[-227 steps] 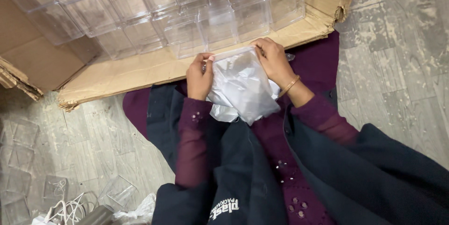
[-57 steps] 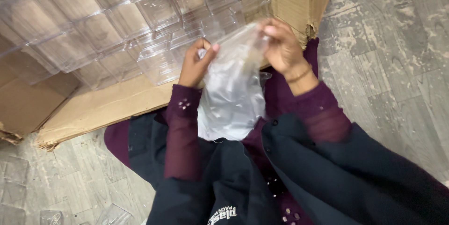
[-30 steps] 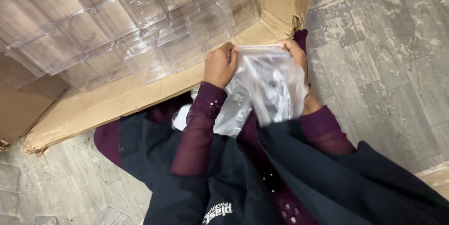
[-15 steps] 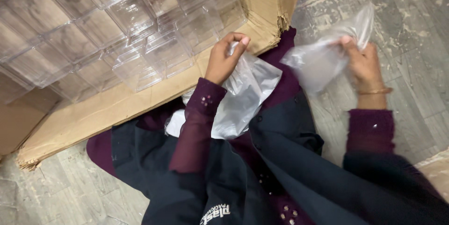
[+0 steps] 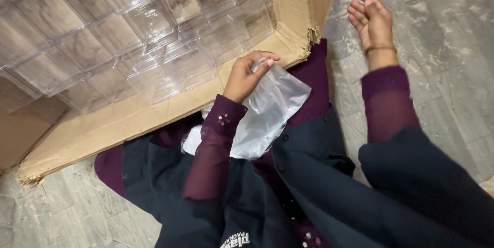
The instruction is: The person sits on the floor and packs clear plastic boxes into plastic bags, opening each bag and inserting a box, then places the filled bags into a large cardboard box alongside other stacked plastic boxes.
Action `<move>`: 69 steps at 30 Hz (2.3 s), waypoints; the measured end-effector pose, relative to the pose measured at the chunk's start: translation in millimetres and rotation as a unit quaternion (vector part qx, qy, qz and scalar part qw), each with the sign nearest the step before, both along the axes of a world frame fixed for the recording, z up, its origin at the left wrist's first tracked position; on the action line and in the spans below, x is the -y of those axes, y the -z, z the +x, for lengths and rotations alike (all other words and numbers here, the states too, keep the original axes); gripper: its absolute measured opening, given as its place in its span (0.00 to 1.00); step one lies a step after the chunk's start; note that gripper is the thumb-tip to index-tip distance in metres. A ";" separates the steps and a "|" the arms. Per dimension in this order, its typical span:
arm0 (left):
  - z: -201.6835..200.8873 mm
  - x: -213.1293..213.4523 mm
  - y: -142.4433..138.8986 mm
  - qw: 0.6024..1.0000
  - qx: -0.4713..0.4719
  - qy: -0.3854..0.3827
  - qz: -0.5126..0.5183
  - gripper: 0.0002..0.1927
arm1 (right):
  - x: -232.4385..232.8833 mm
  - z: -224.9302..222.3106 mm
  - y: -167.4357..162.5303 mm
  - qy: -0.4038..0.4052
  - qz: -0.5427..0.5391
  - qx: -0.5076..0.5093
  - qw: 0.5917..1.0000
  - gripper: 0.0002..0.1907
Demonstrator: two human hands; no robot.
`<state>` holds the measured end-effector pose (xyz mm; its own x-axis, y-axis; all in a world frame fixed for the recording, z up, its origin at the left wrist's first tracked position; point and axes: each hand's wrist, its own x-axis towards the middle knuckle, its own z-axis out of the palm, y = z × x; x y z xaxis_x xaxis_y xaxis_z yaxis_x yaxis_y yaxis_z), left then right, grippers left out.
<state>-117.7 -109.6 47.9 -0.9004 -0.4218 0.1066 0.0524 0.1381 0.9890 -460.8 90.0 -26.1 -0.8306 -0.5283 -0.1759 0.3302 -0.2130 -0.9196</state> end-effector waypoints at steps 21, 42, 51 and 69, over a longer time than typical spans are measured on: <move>12.8 -8.2 13.3 0.961 -0.100 -0.110 0.232 0.13 | 47.5 242.3 -127.5 -0.153 0.194 -0.414 0.876 0.07; 141.6 108.0 30.4 0.831 0.221 -0.396 -0.320 0.10 | 222.9 271.4 -65.3 -0.240 0.139 -0.484 0.830 0.18; 129.8 89.5 6.2 0.934 0.028 -0.331 -0.133 0.12 | 155.2 277.6 -100.8 -0.190 0.111 -0.396 0.891 0.16; 66.9 14.4 -36.8 0.989 0.013 -0.148 0.026 0.02 | 28.3 223.7 -44.4 -0.154 0.068 -0.230 0.959 0.06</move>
